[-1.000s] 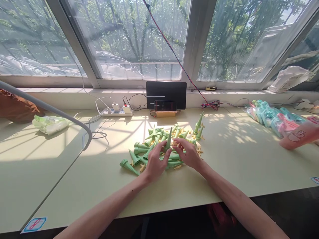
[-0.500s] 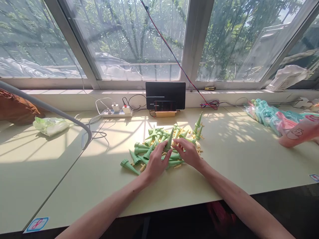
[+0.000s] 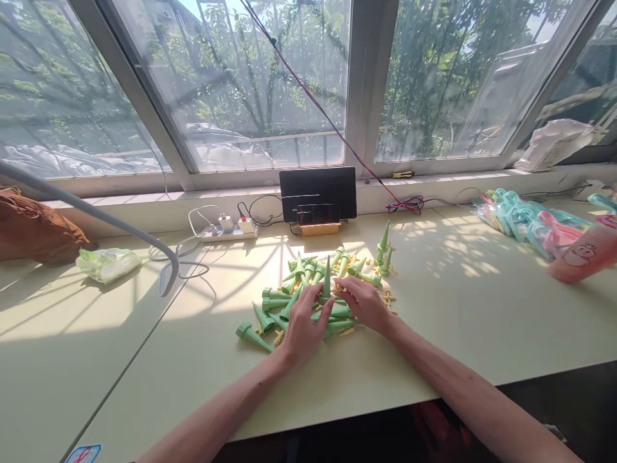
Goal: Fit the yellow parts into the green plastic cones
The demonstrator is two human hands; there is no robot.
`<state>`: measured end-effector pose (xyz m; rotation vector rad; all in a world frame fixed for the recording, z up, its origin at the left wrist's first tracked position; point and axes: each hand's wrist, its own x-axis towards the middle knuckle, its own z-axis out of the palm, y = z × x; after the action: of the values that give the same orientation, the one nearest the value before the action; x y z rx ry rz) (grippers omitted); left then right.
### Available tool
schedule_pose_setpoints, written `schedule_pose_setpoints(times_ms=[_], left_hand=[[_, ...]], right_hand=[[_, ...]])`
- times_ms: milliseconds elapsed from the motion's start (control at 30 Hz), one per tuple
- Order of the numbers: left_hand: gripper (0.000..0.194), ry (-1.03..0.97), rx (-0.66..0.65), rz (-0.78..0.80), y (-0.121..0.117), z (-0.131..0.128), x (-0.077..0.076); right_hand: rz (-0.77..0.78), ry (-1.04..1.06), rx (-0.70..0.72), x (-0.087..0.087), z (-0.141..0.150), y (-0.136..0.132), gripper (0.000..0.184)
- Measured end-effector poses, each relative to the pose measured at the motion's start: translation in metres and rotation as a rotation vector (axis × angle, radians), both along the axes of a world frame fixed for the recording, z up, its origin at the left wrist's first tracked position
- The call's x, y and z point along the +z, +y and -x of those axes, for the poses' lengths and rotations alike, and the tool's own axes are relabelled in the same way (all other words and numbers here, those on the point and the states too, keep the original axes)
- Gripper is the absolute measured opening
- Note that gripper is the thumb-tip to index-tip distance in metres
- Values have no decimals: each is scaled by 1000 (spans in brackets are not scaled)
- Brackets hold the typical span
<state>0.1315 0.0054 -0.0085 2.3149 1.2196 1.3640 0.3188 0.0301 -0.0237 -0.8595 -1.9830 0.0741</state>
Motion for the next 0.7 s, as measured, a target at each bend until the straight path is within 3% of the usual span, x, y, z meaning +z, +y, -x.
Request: schedule_pose_setpoints(times_ms=[267,700], left_hand=[[29,3,-6,-71,2,2,1],[26,-6,-24,-14,3,1,2]], right_hand=[[19,10,25,8,-1,-3,21],[-33,-63,-2,11,-4,-3,23]])
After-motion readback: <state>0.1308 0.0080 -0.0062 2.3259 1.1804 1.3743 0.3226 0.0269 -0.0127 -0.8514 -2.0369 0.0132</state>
